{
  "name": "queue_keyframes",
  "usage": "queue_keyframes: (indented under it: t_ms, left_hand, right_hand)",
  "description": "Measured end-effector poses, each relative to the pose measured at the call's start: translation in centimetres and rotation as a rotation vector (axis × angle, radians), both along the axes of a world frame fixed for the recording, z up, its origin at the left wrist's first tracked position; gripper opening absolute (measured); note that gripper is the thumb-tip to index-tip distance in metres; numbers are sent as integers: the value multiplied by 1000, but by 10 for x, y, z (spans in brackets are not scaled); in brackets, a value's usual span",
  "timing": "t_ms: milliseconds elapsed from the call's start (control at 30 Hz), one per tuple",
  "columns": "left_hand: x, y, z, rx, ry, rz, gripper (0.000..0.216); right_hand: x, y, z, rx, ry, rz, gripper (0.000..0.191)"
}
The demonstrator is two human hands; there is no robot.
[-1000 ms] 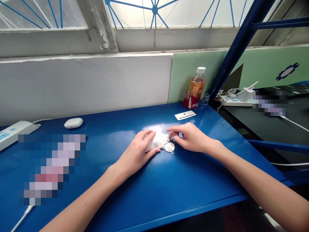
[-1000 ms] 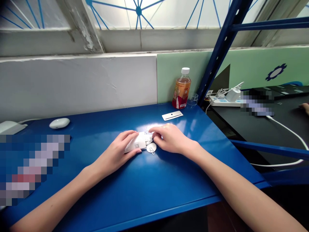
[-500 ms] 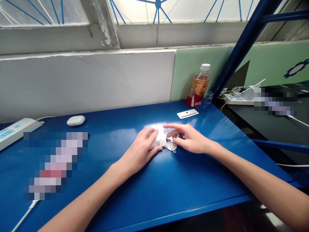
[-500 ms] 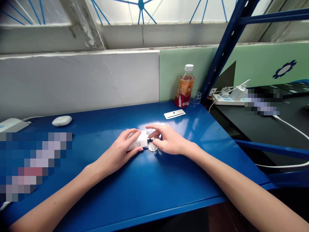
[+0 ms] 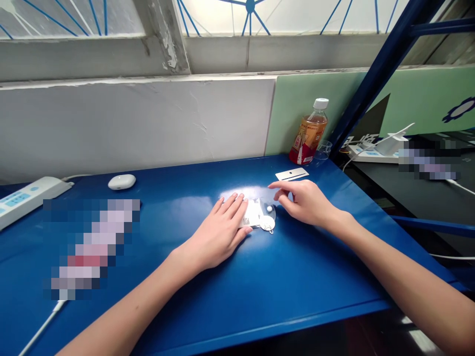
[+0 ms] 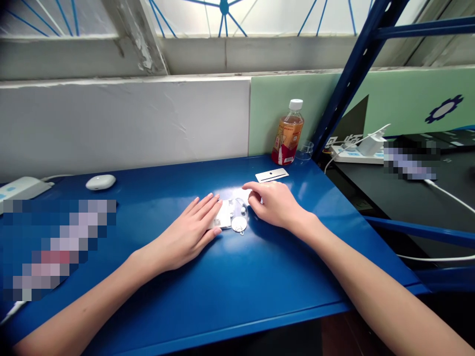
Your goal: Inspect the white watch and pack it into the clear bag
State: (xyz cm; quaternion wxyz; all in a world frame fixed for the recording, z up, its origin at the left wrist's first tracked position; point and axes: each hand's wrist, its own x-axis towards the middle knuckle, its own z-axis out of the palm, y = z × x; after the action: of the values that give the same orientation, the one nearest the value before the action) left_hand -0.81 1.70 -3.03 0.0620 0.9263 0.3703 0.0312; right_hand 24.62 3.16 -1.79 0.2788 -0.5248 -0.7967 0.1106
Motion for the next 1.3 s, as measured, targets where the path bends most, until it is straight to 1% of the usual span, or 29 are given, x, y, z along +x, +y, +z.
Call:
queue_keyframes:
  t_ms: [67,167,267,367,433,633,733,833,967,1067,1200,1300]
  left_hand:
    - [0,0,1,-10,11,-1,67]
    - [0,0,2,-7,10,-3,68]
    - [0,0,2,-2,4,2,69]
    - [1,-1,2,0,8,8,69]
    - [1,0,1,1,19,10,70]
    - [0,0,-1,16,-5,3,69]
    - [0,-1,-1,20,-31,-1,67]
    - [0,-1,-1,15,-27,0,68]
    - [0,-1,-1,6,-17,4,69]
    - [0,-1,-2,15,-11,3,69]
    - [1,-1,-2,19,-10,-3,68]
    - [0,-1,-2,15,-16,-2,66]
  right_hand:
    - [0,-1,-1,-7,-29,36,33]
    - [-4,-4,-2,-21,55,149,30]
    - [-7,-6,-2,16,100,263,24]
    - [-9,-7,-3,25,82,361,23]
    - [-10,-7,-3,18,64,394,24]
    - [-11,-8,-2,45,27,423,22]
    - [-12,-10,-3,40,-1,434,25]
    - [-13,-11,-2,9,17,448,26]
    - [-12,-11,2,-74,49,462,28]
    - [-11,-15,6,-91,-33,473,30]
    - [-14,-25,12,-66,-165,503,33]
    - [-15,-30,14,-63,-225,522,36]
